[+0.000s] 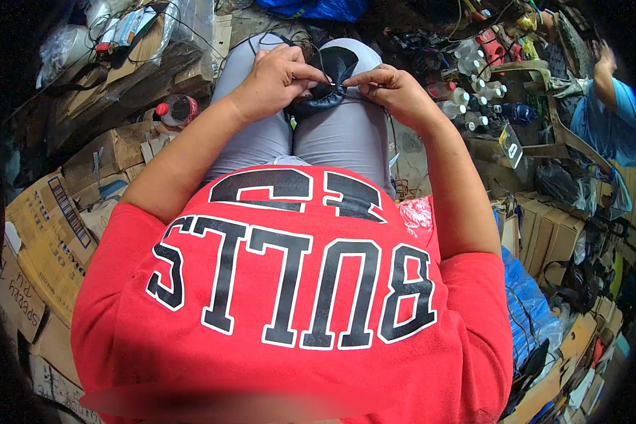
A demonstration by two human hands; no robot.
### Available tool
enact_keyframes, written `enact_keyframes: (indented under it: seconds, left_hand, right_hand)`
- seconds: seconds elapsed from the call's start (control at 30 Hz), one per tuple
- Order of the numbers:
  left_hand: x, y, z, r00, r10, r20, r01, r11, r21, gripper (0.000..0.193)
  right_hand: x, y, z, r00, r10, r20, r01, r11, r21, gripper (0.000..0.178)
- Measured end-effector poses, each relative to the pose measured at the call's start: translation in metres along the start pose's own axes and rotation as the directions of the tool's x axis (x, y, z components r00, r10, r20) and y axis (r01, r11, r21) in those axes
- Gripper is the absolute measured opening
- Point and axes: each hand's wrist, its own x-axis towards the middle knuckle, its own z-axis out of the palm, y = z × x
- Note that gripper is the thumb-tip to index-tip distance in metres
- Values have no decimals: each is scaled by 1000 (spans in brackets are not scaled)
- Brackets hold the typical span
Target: Manually stitching components of a leather shoe using a needle and thread.
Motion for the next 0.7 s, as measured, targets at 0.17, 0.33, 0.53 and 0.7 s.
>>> enact_keyframes:
  seconds: [0.17,0.33,0.53,0.7]
  left_hand:
    - [12,-13,7,999,8,45,-2,990,-143,18]
    - [20,-15,12,969,-102,223,180,915,-360,16]
    - [8,-13,7,979,-61,197,130,924,-359,19]
    - [10,-13,20,929,-227,293,368,662,-653,20]
  right_hand:
    - [5,6,-4,999,-27,28,26,999,37,23]
    - [3,0,1,999,-27,17,27,1000,13,22]
    - [-6,4,12,996,-55,-68,60,996,63,22]
    - [-7,2,19,995,31,-95,-5,966,258,23]
